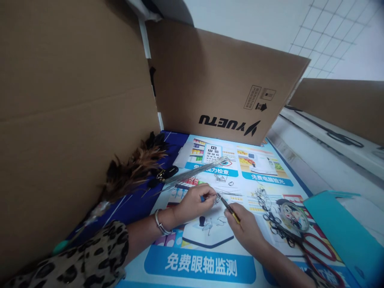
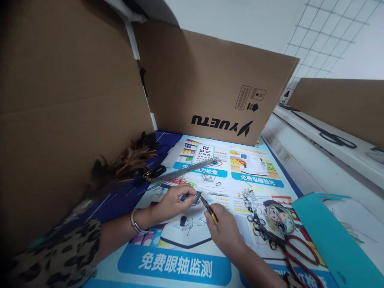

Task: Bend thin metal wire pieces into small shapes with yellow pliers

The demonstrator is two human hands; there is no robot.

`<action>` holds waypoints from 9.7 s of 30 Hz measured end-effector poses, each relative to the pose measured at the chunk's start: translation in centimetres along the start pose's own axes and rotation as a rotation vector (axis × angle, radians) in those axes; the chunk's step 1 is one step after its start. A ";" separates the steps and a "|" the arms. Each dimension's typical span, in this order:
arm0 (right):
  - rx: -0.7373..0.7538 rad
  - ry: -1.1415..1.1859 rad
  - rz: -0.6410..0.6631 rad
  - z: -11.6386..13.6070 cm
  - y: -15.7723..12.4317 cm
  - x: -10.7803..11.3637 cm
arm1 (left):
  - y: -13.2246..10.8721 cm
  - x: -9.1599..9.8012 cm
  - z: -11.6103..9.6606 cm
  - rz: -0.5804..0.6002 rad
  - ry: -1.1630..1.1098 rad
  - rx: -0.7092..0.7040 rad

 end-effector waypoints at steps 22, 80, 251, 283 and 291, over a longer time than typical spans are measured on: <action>0.068 0.011 0.005 1.1 0.0 0.5 | -0.2 0.2 -0.4 -0.026 0.080 -0.030; 0.009 0.070 0.039 2.2 0.1 1.9 | 0.8 1.0 -1.1 0.075 -0.126 0.071; -0.011 0.176 0.117 0.0 0.2 1.0 | -0.1 -0.1 0.3 0.254 -0.207 0.241; -0.064 0.231 0.166 0.3 0.0 0.6 | -1.5 -2.2 0.8 0.441 -0.709 0.442; -0.068 0.236 0.160 0.2 0.0 0.6 | -1.5 -2.3 0.4 0.490 -0.694 0.417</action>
Point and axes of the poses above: each hand's wrist, its own y-axis towards the middle knuckle, its own x-axis out of the back of the hand, z = x × y, the point moved 7 cm from there along y, towards the middle knuckle, and after that the axes turned 13 degrees about y, right-handed, at the moved point
